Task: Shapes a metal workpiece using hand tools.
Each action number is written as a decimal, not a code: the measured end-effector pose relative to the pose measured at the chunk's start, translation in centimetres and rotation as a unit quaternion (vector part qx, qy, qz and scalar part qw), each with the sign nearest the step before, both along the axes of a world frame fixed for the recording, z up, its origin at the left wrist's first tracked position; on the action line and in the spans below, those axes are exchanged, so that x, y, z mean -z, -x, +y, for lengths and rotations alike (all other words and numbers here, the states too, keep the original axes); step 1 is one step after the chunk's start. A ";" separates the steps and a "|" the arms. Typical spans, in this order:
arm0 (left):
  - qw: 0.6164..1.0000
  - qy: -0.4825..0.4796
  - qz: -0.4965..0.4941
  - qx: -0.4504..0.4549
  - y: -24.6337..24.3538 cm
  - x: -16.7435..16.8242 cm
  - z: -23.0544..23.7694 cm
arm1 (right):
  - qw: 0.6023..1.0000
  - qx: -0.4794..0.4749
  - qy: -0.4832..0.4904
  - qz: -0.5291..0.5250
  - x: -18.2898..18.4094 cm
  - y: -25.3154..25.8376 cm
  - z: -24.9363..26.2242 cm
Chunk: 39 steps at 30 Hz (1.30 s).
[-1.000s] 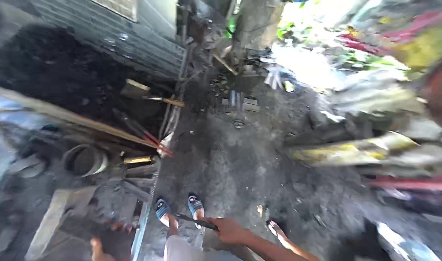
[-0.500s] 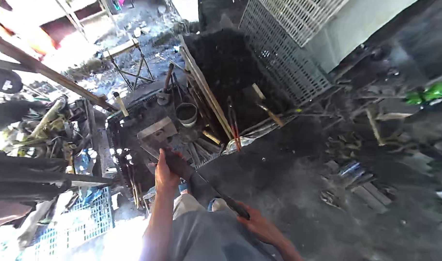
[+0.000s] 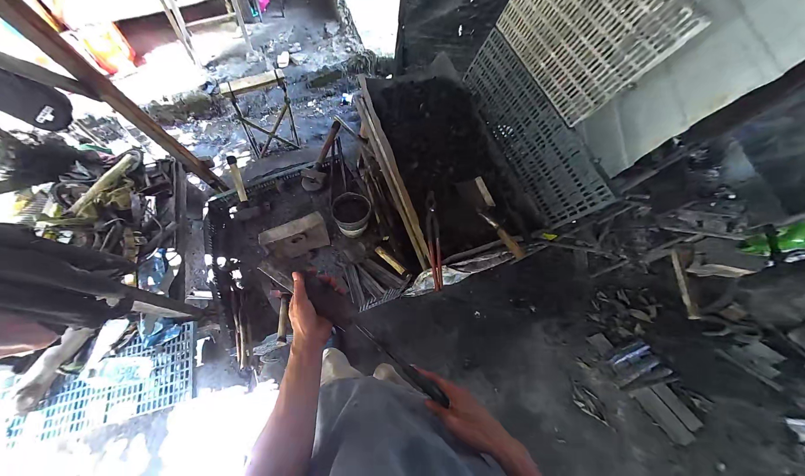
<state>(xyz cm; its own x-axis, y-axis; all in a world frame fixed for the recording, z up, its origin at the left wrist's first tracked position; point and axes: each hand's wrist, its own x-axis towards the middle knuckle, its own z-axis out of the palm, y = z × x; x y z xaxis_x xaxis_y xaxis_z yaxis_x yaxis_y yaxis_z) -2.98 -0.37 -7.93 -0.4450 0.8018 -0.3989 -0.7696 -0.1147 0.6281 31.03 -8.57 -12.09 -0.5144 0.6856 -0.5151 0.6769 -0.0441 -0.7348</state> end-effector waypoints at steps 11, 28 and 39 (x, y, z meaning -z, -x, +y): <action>0.999 0.037 0.000 0.037 -1.0 1.6 -1.2 | 0.998 -0.019 0.007 -0.056 -0.3 1.6 -0.3; 0.750 0.397 0.463 0.255 20.6 21.1 1.4 | 0.976 0.026 0.054 -0.209 10.0 23.5 18.3; 0.577 0.550 0.396 0.455 27.1 43.7 1.8 | 0.960 0.038 0.103 -0.259 26.6 38.6 26.3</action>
